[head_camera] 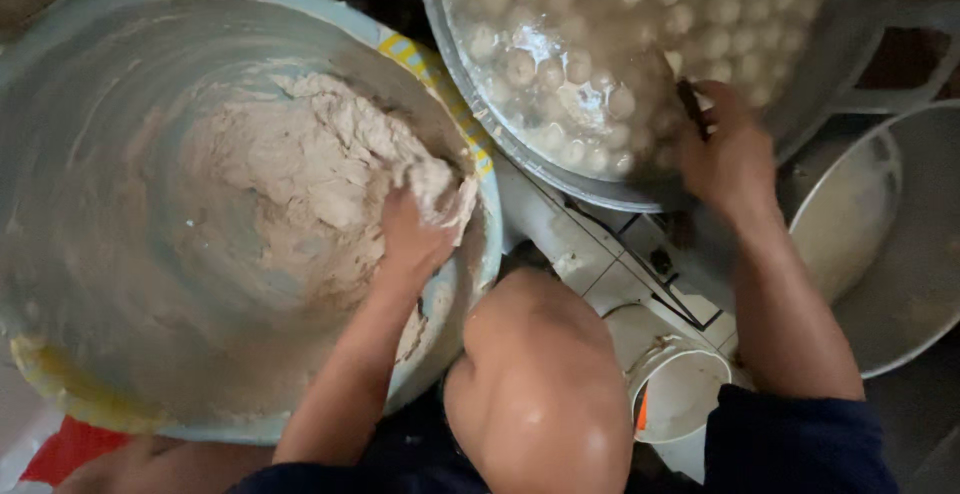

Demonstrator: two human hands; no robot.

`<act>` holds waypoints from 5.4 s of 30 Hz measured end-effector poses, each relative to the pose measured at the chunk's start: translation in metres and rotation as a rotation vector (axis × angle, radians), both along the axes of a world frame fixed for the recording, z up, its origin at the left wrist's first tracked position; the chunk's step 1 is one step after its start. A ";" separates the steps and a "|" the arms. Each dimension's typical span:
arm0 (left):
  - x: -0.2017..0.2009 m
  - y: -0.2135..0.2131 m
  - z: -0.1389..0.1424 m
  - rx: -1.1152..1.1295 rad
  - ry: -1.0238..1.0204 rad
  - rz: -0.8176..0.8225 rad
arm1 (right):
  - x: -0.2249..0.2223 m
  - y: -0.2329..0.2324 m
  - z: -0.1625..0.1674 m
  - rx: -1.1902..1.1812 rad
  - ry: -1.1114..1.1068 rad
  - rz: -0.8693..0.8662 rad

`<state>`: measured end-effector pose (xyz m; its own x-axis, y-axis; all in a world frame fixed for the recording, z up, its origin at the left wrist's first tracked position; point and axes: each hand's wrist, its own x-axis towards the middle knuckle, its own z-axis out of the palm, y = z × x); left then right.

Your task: The person kneads dough in a large plastic basin, pinches off portions, and uses a spoon to scoop and drop dough balls into a water-filled tray already filled with similar balls. They repeatedly gather dough, shape a portion by hand, and release it into the tray.

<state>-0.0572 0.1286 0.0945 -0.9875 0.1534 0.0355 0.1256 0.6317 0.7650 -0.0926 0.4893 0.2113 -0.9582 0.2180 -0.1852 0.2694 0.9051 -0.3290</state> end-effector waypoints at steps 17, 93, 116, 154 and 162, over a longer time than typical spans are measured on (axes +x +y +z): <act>0.007 0.017 0.046 0.443 -0.046 0.042 | 0.047 -0.133 0.052 -0.897 -0.460 0.162; -0.007 0.027 0.036 0.249 -0.064 0.173 | 0.024 -0.144 0.050 -0.753 -0.405 0.302; -0.001 0.019 0.024 0.126 0.080 0.199 | 0.010 -0.101 0.052 -0.728 -0.435 -0.022; 0.004 0.027 0.029 0.293 0.032 0.160 | 0.028 -0.140 0.052 -0.564 -0.236 0.362; 0.007 0.026 0.002 0.071 -0.266 0.096 | 0.003 -0.148 0.054 -0.705 -0.590 0.298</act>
<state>-0.0500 0.1550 0.0966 -0.9734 0.0655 -0.2194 -0.1429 0.5750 0.8056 -0.0893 0.3414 0.2650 -0.6673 -0.3651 -0.6492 0.3563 0.6090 -0.7086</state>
